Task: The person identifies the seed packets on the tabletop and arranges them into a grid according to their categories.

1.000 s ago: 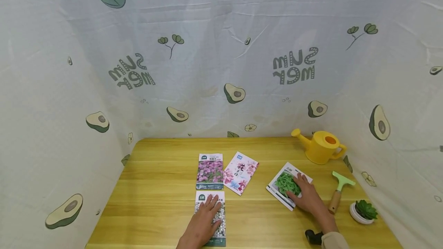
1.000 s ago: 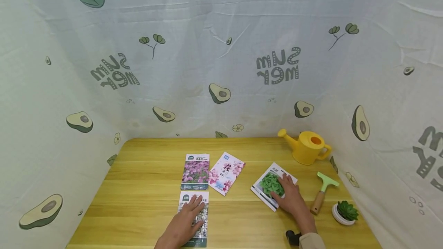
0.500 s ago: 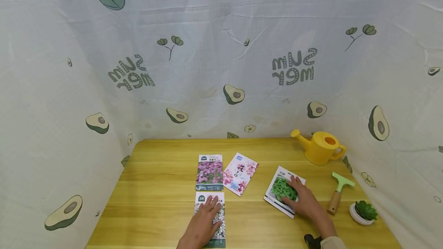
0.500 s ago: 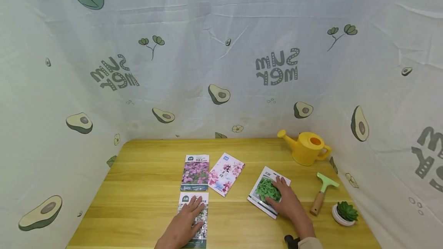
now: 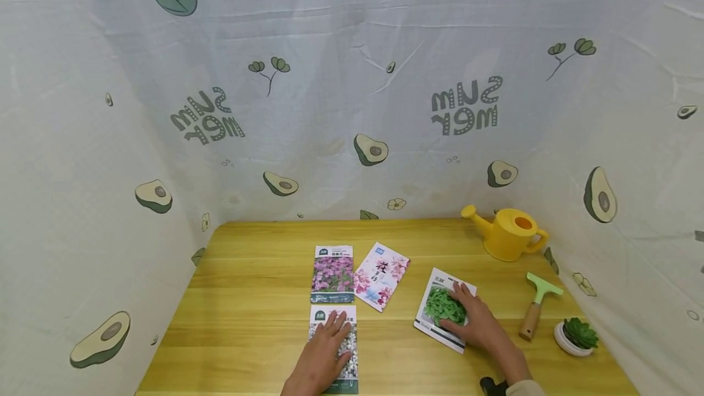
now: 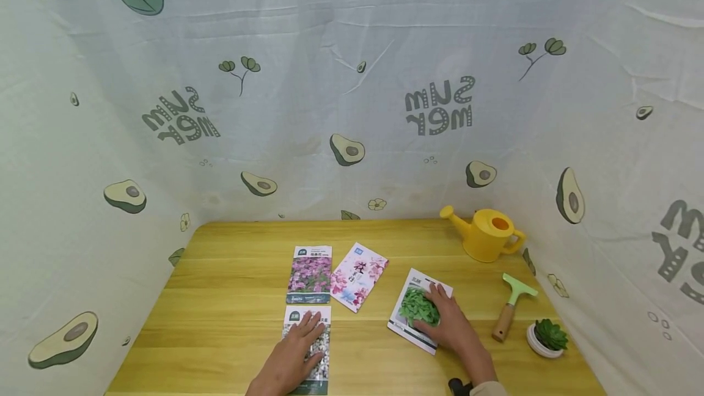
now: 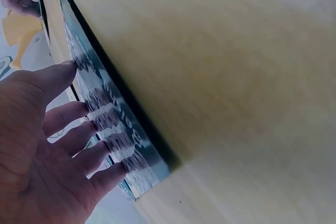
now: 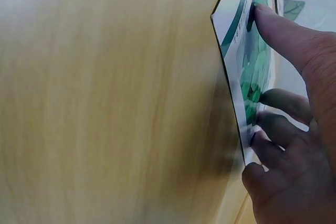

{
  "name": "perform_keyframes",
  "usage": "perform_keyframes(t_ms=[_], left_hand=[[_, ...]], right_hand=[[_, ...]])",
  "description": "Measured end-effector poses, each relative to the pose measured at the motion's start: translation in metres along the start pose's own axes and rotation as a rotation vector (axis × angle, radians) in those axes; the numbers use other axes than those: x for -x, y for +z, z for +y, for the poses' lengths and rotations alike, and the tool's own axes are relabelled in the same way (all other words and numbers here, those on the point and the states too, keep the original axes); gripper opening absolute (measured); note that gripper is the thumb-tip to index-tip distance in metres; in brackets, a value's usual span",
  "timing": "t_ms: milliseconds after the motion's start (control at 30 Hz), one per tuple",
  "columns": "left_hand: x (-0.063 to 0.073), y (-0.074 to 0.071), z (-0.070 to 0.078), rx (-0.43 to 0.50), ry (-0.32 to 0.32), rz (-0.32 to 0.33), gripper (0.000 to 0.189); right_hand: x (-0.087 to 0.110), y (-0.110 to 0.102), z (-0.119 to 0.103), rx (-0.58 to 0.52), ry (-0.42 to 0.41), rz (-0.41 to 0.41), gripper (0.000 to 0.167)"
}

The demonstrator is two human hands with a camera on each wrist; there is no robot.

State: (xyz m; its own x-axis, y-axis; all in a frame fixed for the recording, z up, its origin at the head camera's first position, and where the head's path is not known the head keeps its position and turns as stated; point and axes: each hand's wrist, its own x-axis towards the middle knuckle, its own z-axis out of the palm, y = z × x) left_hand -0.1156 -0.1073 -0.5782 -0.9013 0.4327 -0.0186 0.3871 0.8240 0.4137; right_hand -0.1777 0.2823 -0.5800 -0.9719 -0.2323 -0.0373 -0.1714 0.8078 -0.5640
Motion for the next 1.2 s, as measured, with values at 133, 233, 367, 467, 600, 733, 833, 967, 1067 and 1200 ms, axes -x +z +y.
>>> perform_keyframes(t_ms=[133,233,367,467,600,733,833,967,1067,1200], left_hand=[[-0.001,0.000,-0.002,-0.004,-0.011,-0.011,0.056],[-0.001,-0.001,-0.003,-0.001,-0.017,-0.020,0.056],[-0.002,-0.001,-0.004,-0.009,-0.009,-0.004,0.056],[-0.004,0.001,-0.004,-0.007,0.003,0.020,0.056],[-0.003,0.003,-0.004,0.010,-0.005,0.001,0.057],[-0.002,0.003,-0.003,0.018,-0.019,-0.031,0.057],[0.000,0.003,-0.004,0.020,-0.017,-0.030,0.056],[0.001,0.003,-0.006,0.026,-0.024,-0.026,0.057],[0.000,0.003,-0.006,0.037,-0.032,-0.024,0.057],[-0.002,0.003,-0.005,0.050,-0.039,-0.026,0.057]], right_hand=[[-0.002,0.002,-0.004,0.005,0.000,-0.025,0.088],[-0.004,0.003,-0.007,0.014,0.010,-0.043,0.090],[-0.007,0.001,-0.011,0.040,-0.006,-0.034,0.091],[-0.008,0.000,-0.013,0.041,-0.030,-0.006,0.090],[-0.008,0.000,-0.014,0.018,-0.048,0.019,0.088],[-0.006,0.006,-0.019,0.002,-0.063,0.062,0.088],[-0.008,0.011,-0.029,0.003,-0.081,0.111,0.084],[-0.022,0.018,-0.056,0.012,-0.085,0.133,0.081],[-0.035,0.026,-0.076,0.043,-0.092,0.111,0.084],[-0.050,0.037,-0.094,0.094,-0.118,0.092,0.088]])
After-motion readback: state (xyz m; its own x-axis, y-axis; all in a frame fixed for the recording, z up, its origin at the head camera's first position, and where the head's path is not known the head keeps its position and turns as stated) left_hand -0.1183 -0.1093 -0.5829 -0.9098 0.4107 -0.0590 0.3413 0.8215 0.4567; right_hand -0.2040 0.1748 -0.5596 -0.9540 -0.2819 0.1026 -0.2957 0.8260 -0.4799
